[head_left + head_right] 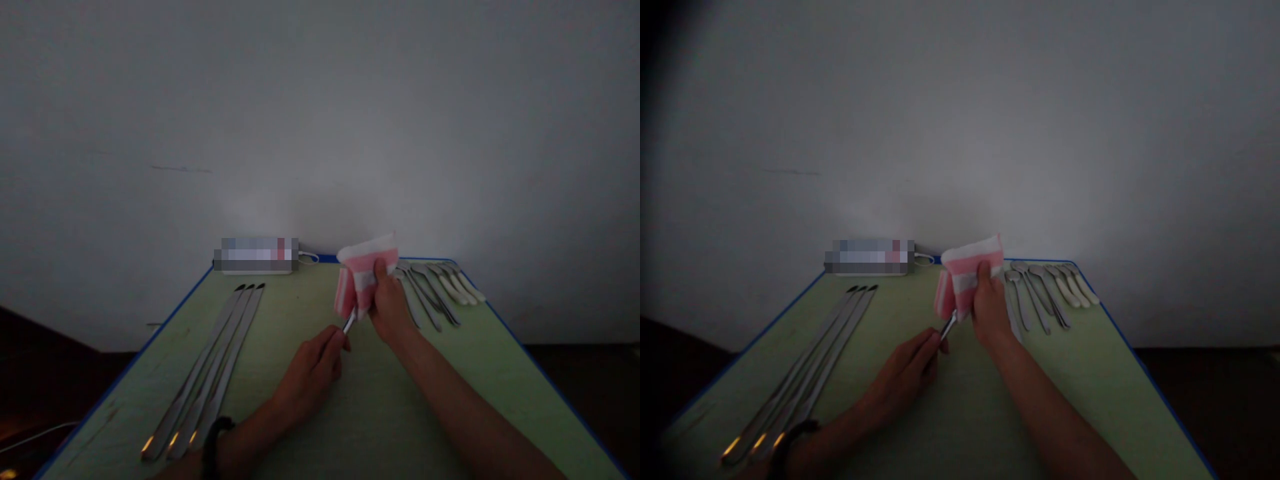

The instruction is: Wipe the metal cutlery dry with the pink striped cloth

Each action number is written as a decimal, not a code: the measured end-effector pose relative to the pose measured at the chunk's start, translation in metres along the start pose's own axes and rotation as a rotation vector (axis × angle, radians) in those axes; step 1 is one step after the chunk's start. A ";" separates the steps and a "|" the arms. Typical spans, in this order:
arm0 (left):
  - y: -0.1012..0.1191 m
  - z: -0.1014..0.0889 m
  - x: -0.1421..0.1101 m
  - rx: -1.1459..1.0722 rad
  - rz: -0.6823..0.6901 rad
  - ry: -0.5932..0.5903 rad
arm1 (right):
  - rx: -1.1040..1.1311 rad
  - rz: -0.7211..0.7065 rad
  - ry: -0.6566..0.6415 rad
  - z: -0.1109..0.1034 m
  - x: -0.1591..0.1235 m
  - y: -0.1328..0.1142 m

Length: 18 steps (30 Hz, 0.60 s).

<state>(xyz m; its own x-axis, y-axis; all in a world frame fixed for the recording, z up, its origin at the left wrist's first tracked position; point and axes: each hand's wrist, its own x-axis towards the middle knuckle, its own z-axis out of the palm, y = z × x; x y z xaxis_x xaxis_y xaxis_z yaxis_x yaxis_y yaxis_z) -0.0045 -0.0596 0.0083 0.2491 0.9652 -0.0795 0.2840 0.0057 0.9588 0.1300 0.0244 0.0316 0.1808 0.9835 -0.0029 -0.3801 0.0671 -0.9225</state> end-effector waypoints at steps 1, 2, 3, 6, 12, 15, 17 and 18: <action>0.000 0.000 0.001 -0.026 -0.009 0.010 | 0.086 0.032 0.007 0.002 -0.001 -0.003; 0.000 -0.001 0.001 -0.060 -0.017 0.007 | 0.186 0.063 0.010 0.004 -0.001 -0.007; 0.001 -0.002 0.002 -0.097 -0.022 -0.005 | 0.275 0.079 0.013 0.004 -0.001 -0.012; 0.000 -0.004 0.005 -0.192 -0.023 -0.071 | 0.359 0.063 0.041 0.002 0.003 -0.030; -0.002 -0.005 0.005 -0.154 -0.013 -0.077 | 0.179 -0.035 0.102 0.000 0.000 -0.021; -0.003 -0.004 0.004 -0.100 0.028 -0.042 | 0.036 -0.036 0.099 0.007 -0.012 0.001; -0.004 -0.001 0.003 -0.053 0.090 0.012 | -0.058 -0.022 0.088 0.011 -0.021 0.015; -0.004 0.000 0.003 -0.021 0.126 0.039 | -0.098 -0.017 0.063 0.013 -0.024 0.020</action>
<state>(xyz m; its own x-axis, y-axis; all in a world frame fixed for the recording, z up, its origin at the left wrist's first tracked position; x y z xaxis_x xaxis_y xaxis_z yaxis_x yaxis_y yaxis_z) -0.0045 -0.0570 0.0044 0.2453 0.9680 0.0521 0.2330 -0.1111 0.9661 0.1064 0.0039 0.0187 0.2438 0.9698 -0.0086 -0.2867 0.0636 -0.9559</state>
